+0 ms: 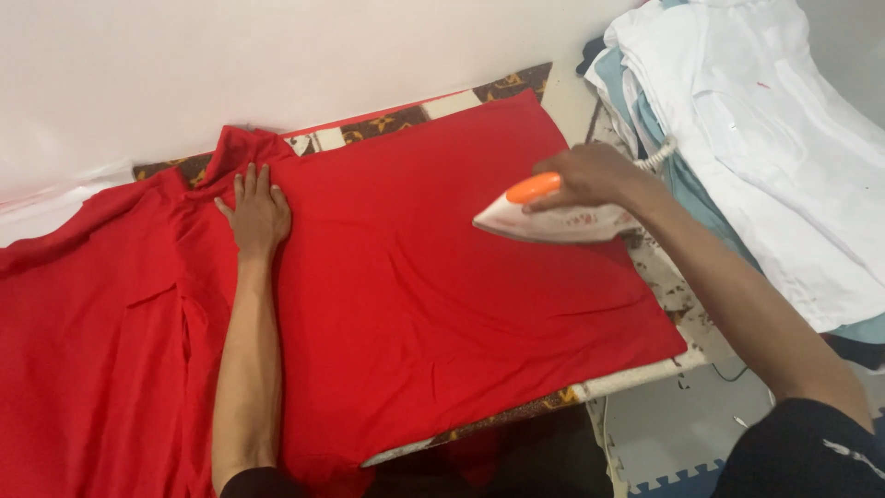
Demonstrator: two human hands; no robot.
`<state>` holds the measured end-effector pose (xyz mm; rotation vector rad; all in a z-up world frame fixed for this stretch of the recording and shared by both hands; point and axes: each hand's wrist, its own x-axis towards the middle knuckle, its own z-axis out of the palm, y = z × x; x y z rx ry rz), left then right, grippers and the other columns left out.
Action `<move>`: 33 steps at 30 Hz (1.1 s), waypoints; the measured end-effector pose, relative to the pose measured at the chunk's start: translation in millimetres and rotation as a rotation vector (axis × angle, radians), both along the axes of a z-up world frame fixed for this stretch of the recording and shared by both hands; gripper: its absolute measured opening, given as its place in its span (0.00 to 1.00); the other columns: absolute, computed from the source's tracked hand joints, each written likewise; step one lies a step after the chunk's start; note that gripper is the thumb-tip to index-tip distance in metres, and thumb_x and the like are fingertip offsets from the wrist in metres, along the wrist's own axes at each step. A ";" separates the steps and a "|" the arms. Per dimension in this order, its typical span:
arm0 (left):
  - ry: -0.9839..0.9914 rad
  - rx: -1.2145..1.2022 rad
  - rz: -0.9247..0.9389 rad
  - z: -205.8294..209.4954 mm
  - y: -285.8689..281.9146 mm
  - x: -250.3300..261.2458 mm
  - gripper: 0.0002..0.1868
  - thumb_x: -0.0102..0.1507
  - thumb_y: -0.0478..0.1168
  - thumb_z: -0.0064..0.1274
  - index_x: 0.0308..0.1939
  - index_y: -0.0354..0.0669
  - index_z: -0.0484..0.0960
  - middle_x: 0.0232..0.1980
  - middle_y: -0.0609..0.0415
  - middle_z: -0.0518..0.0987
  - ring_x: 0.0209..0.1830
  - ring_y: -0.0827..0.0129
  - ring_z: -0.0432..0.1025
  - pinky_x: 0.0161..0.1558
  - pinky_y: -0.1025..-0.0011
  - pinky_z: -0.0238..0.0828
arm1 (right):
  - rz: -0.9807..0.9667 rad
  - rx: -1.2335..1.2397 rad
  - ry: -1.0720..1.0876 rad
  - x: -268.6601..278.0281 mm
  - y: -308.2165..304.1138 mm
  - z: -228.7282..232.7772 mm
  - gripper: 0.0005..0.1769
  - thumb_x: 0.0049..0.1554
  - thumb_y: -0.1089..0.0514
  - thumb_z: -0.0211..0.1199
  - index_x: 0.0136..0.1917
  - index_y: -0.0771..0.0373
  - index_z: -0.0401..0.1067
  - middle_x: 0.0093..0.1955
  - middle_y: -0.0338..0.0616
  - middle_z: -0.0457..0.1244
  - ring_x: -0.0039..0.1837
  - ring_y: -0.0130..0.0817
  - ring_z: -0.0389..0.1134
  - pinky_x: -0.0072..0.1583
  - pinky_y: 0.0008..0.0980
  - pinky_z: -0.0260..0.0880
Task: A person irons a red shirt on an ironing board, smoothing the fabric with their hands and then pressing it with an iron.
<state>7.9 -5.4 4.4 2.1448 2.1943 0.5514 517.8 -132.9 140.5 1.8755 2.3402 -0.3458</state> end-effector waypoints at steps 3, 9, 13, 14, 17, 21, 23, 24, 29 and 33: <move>0.007 -0.003 -0.002 -0.1 1.6 -0.6 0.30 0.74 0.47 0.27 0.80 0.52 0.61 0.84 0.54 0.54 0.84 0.55 0.45 0.73 0.28 0.33 | -0.047 0.113 -0.029 15.3 57.8 -15.8 0.34 0.49 0.17 0.60 0.58 0.38 0.78 0.51 0.47 0.73 0.57 0.55 0.74 0.60 0.49 0.70; -0.056 0.024 -0.063 19.7 -9.3 8.7 0.30 0.72 0.46 0.25 0.78 0.42 0.61 0.82 0.47 0.56 0.81 0.45 0.47 0.69 0.25 0.29 | -0.036 0.037 -0.005 7.8 73.4 16.7 0.42 0.53 0.19 0.52 0.61 0.53 0.72 0.52 0.43 0.68 0.51 0.47 0.68 0.47 0.42 0.62; -0.010 0.018 -0.012 -0.2 1.6 -1.2 0.29 0.73 0.47 0.28 0.80 0.51 0.62 0.83 0.52 0.56 0.83 0.53 0.46 0.72 0.27 0.33 | -0.032 -0.083 0.071 11.9 52.0 13.6 0.31 0.49 0.25 0.67 0.60 0.38 0.78 0.53 0.50 0.73 0.60 0.58 0.72 0.61 0.53 0.68; -0.006 0.028 -0.018 -0.4 1.1 -1.2 0.29 0.74 0.46 0.29 0.80 0.50 0.63 0.83 0.51 0.56 0.83 0.53 0.47 0.72 0.26 0.33 | 0.012 -0.124 0.016 13.3 40.3 15.0 0.32 0.46 0.26 0.68 0.59 0.39 0.78 0.54 0.49 0.73 0.60 0.57 0.72 0.62 0.52 0.68; 0.018 0.031 -0.023 -7.2 5.0 -4.1 0.29 0.74 0.46 0.29 0.80 0.50 0.62 0.83 0.51 0.57 0.83 0.53 0.47 0.72 0.26 0.34 | 0.049 -0.213 -0.032 12.2 -0.7 26.0 0.32 0.45 0.28 0.70 0.58 0.42 0.79 0.55 0.51 0.73 0.61 0.57 0.72 0.64 0.52 0.69; 0.021 0.021 -0.024 -2.6 1.9 -2.8 0.29 0.74 0.47 0.27 0.80 0.50 0.61 0.84 0.51 0.55 0.83 0.52 0.46 0.72 0.26 0.35 | 0.047 -0.342 -0.023 8.9 -63.7 43.1 0.30 0.46 0.31 0.70 0.56 0.47 0.80 0.53 0.52 0.74 0.60 0.58 0.72 0.63 0.53 0.69; 0.014 0.029 -0.022 -2.1 1.1 -0.8 0.29 0.74 0.47 0.27 0.80 0.50 0.61 0.84 0.51 0.56 0.83 0.52 0.46 0.72 0.26 0.34 | 0.016 -0.331 -0.024 10.4 -77.8 51.0 0.30 0.44 0.30 0.72 0.55 0.45 0.81 0.51 0.49 0.74 0.59 0.56 0.73 0.62 0.51 0.71; 0.011 0.027 -0.020 -3.8 -1.2 -0.3 0.29 0.74 0.47 0.26 0.80 0.50 0.61 0.84 0.50 0.56 0.83 0.52 0.46 0.72 0.26 0.34 | -0.013 -0.329 -0.020 10.8 -85.6 53.7 0.29 0.42 0.30 0.74 0.53 0.42 0.81 0.50 0.46 0.75 0.58 0.53 0.74 0.62 0.48 0.72; 0.026 0.033 -0.011 -8.4 4.6 -2.8 0.29 0.74 0.47 0.27 0.80 0.51 0.61 0.84 0.52 0.55 0.83 0.53 0.46 0.72 0.27 0.34 | -0.152 -0.166 -0.023 12.9 -52.2 32.8 0.30 0.50 0.25 0.62 0.58 0.42 0.78 0.53 0.53 0.73 0.61 0.57 0.72 0.61 0.50 0.70; 0.011 0.004 0.007 -6.3 5.0 -1.1 0.30 0.74 0.48 0.25 0.81 0.53 0.60 0.84 0.54 0.54 0.84 0.54 0.45 0.73 0.28 0.32 | -0.332 0.001 0.036 3.1 -13.3 26.7 0.35 0.57 0.23 0.56 0.60 0.51 0.77 0.54 0.59 0.71 0.60 0.60 0.71 0.59 0.51 0.69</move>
